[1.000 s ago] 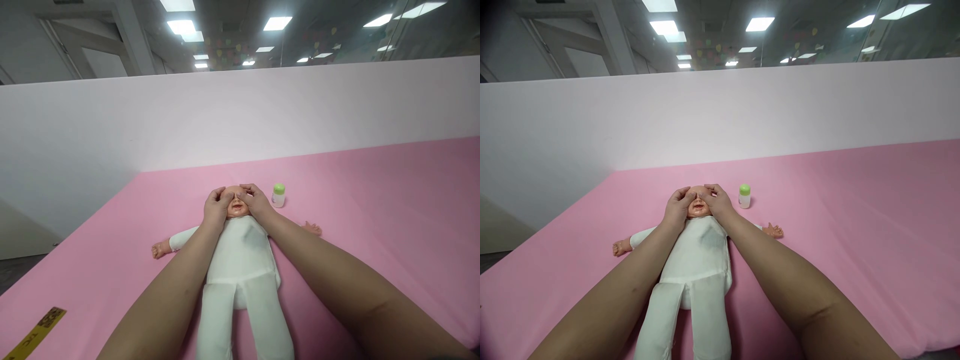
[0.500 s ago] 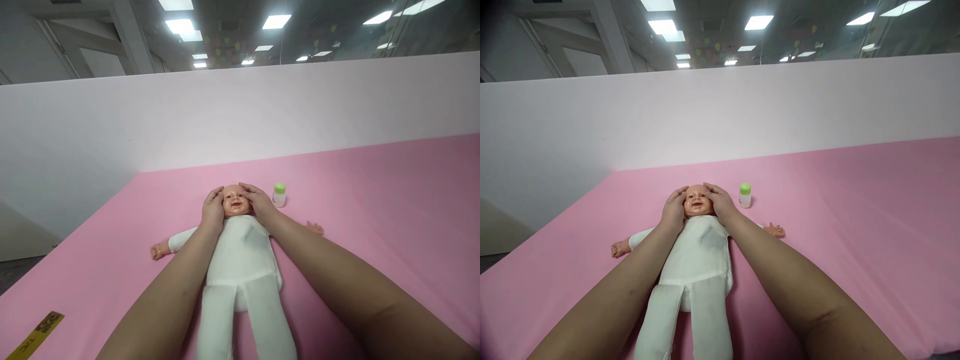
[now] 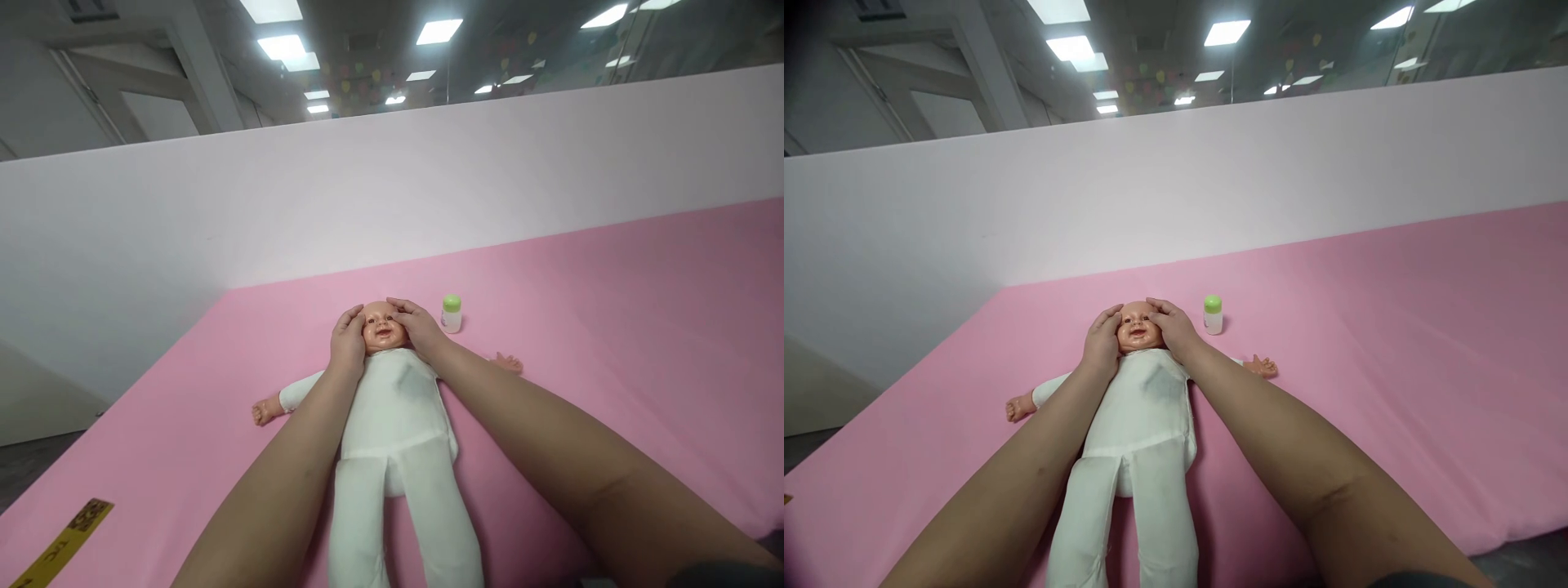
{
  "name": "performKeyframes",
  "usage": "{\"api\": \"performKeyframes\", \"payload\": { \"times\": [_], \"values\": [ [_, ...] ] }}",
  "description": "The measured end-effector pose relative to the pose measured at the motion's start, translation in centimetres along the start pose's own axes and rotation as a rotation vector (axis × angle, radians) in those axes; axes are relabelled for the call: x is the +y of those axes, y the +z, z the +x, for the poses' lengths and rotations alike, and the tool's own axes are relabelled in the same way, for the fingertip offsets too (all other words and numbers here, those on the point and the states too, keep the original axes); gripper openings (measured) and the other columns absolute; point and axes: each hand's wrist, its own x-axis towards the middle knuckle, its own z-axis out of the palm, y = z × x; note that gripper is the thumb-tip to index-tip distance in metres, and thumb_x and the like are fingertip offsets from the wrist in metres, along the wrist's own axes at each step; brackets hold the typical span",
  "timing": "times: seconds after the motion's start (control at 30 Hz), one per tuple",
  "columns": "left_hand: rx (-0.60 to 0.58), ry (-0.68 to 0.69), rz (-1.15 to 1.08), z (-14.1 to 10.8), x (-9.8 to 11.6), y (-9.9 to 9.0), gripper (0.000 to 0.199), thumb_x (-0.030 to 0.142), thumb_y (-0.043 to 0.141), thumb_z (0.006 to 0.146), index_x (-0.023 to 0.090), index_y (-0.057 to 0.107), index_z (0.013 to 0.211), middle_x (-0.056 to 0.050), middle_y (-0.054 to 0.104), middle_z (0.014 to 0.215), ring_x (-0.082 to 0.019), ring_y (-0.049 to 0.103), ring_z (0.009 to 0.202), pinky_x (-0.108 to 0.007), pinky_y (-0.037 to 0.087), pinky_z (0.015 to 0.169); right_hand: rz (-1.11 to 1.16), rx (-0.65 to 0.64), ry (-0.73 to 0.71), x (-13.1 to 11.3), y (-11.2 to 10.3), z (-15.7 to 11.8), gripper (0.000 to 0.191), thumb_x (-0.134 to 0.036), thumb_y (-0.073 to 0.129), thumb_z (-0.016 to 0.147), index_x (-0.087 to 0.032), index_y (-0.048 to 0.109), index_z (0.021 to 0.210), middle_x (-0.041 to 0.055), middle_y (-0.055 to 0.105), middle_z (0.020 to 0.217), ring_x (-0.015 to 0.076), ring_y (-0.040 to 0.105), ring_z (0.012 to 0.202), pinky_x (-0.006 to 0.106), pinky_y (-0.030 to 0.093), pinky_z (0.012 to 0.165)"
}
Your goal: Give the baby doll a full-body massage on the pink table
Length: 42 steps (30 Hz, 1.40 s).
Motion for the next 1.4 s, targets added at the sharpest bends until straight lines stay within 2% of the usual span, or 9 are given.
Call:
{"api": "performKeyframes", "payload": {
  "times": [0.37, 0.53, 0.73, 1.1, 1.4],
  "values": [
    [0.038, -0.012, -0.026, -0.1, 0.3, -0.2, 0.037, 0.033, 0.074, 0.087, 0.023, 0.075, 0.122, -0.008, 0.075, 0.121, -0.024, 0.072, 0.106, -0.04, 0.059, 0.1, 0.039, 0.001, 0.002, -0.9, 0.9, -0.6, 0.051, -0.026, 0.073, 0.078, -0.024, 0.075, 0.128, 0.0047, 0.072, 0.137, 0.0263, 0.066, 0.128, 0.041, 0.053, 0.114],
    [0.036, -0.002, -0.015, -0.1, 0.5, -0.2, 0.037, 0.031, 0.073, 0.088, 0.022, 0.075, 0.123, -0.009, 0.075, 0.12, -0.023, 0.072, 0.104, -0.039, 0.059, 0.098, 0.03, -0.002, -0.023, -0.4, 0.8, -0.3, 0.049, -0.027, 0.074, 0.077, -0.025, 0.076, 0.126, 0.0046, 0.071, 0.139, 0.0262, 0.065, 0.129, 0.041, 0.052, 0.115],
    [0.025, -0.006, -0.022, 0.0, 0.3, -0.2, 0.04, 0.034, 0.074, 0.086, 0.022, 0.074, 0.125, -0.009, 0.074, 0.121, -0.023, 0.072, 0.104, -0.041, 0.06, 0.098, -0.001, 0.025, -0.043, 0.0, 0.8, 0.1, 0.046, -0.026, 0.071, 0.077, -0.024, 0.077, 0.123, 0.0047, 0.07, 0.14, 0.0259, 0.063, 0.133, 0.043, 0.047, 0.121],
    [0.007, 0.017, 0.008, 0.5, -0.1, -0.5, 0.041, 0.036, 0.075, 0.086, 0.023, 0.073, 0.125, -0.01, 0.073, 0.124, -0.026, 0.072, 0.109, -0.044, 0.06, 0.1, -0.018, 0.023, -0.03, -0.3, 0.7, 0.0, 0.046, -0.026, 0.07, 0.08, -0.024, 0.076, 0.126, 0.004, 0.069, 0.143, 0.0249, 0.062, 0.134, 0.042, 0.046, 0.122],
    [-0.022, 0.029, -0.011, 0.4, -0.4, -0.1, 0.046, 0.038, 0.084, 0.081, 0.023, 0.073, 0.124, -0.01, 0.073, 0.126, -0.028, 0.072, 0.113, -0.047, 0.058, 0.105, -0.011, 0.006, -0.046, -0.2, 0.2, 0.0, 0.051, -0.026, 0.073, 0.078, -0.025, 0.074, 0.129, 0.0047, 0.068, 0.144, 0.0255, 0.063, 0.133, 0.041, 0.05, 0.119]
  ]
}}
